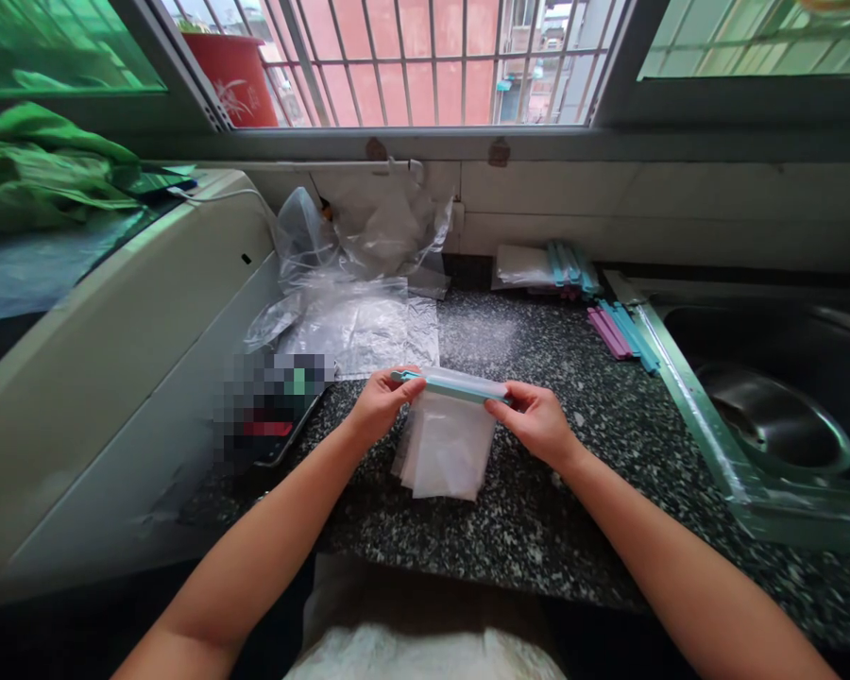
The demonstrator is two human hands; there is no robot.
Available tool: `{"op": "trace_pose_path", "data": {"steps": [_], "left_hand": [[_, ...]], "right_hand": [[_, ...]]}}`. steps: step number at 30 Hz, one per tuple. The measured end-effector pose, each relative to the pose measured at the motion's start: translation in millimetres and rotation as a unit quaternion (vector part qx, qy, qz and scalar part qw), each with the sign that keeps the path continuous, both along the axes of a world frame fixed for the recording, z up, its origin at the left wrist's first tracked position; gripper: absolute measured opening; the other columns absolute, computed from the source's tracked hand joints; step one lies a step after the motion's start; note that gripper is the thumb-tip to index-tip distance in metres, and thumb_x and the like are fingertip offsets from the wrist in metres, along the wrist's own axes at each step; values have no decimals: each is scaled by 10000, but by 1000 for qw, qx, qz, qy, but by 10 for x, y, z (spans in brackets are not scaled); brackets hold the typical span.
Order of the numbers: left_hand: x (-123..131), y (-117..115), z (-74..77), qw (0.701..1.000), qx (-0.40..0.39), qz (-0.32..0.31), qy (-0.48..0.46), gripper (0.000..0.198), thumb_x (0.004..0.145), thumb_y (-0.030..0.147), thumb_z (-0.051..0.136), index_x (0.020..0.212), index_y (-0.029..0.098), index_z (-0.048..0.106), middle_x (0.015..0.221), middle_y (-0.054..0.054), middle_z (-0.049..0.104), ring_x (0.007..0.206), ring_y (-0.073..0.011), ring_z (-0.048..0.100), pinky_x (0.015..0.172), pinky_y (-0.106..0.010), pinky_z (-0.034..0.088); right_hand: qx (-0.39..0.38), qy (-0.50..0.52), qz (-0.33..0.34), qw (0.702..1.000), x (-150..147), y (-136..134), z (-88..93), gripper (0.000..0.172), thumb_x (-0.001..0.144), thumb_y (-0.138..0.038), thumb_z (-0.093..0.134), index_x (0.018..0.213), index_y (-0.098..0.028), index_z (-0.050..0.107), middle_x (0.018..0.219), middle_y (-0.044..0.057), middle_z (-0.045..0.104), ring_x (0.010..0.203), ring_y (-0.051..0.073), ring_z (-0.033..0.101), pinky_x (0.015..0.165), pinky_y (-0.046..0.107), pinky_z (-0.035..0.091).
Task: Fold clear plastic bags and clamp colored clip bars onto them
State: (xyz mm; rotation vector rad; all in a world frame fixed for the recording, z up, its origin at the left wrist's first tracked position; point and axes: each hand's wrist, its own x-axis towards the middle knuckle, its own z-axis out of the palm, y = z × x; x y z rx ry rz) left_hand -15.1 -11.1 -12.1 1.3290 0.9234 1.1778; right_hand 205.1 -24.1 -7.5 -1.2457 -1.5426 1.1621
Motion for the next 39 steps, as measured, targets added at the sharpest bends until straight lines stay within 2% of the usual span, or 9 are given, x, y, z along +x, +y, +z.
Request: {"op": "trace_pose_path", "data": {"steps": [4, 10, 14, 17, 21, 28, 34, 37, 39], "left_hand": [[5, -8, 2, 1000, 1, 9, 10, 377, 678, 466, 625, 525, 157, 473, 533, 51, 333, 528, -77, 287, 510, -232, 234], [21, 7, -24, 999, -24, 19, 14, 398, 669, 520, 611, 550, 159, 491, 521, 51, 352, 519, -77, 308, 511, -230, 249], [21, 29, -84, 994, -77, -53, 50, 397, 655, 538, 618, 632, 148, 551, 563, 28, 446, 544, -89, 378, 520, -230, 280], [13, 34, -123, 980, -121, -115, 109, 352, 617, 477, 669, 629, 143, 559, 556, 18, 473, 540, -95, 394, 506, -231, 275], [13, 28, -123, 972, -151, -127, 129, 307, 608, 415, 658, 576, 145, 516, 521, 39, 444, 496, -68, 357, 496, -221, 241], [56, 5, -51, 976, -148, -131, 96, 305, 591, 418, 661, 571, 155, 510, 501, 42, 445, 477, -68, 349, 477, -212, 229], [22, 6, -92, 970, -111, -163, 139, 300, 636, 427, 648, 592, 144, 559, 524, 25, 472, 496, -84, 379, 479, -215, 243], [-8, 8, -72, 966, -92, -194, 145, 282, 647, 412, 657, 611, 140, 591, 532, 21, 487, 501, -89, 397, 480, -216, 268], [-13, 10, -45, 971, -85, -182, 133, 303, 639, 428, 669, 594, 141, 585, 518, 29, 474, 492, -84, 389, 477, -213, 272]], "right_hand": [[3, -6, -1, 1000, -2, 5, 4, 312, 613, -461, 697, 702, -164, 661, 626, 8, 607, 580, 130, 516, 545, 246, 432], [-3, 3, 1, 1000, -7, 43, -47, 298, 608, -445, 695, 715, -169, 666, 638, 8, 615, 587, 133, 518, 551, 248, 432], [19, 6, -44, 999, 11, 74, -61, 263, 617, -420, 686, 693, -169, 660, 640, 3, 610, 584, 126, 510, 548, 240, 426], [39, 0, -86, 996, 37, 88, -50, 241, 628, -401, 681, 680, -168, 652, 637, -1, 604, 584, 122, 508, 552, 237, 424], [43, 10, -108, 993, 48, 92, -36, 264, 617, -419, 689, 689, -168, 652, 641, 3, 610, 587, 130, 518, 562, 249, 431], [46, 30, -139, 989, 12, 112, -53, 308, 621, -475, 680, 700, -179, 649, 674, 13, 628, 606, 147, 539, 587, 272, 446], [63, 44, -165, 983, 55, 156, -69, 346, 599, -494, 696, 732, -178, 649, 681, 12, 626, 612, 144, 524, 591, 272, 444], [61, 49, -166, 983, 69, 139, -29, 339, 604, -485, 697, 737, -177, 646, 675, 10, 618, 598, 135, 512, 577, 263, 434], [59, 49, -151, 986, 61, 110, 4, 336, 612, -481, 691, 747, -177, 647, 686, 9, 619, 602, 133, 515, 579, 259, 434]]}}
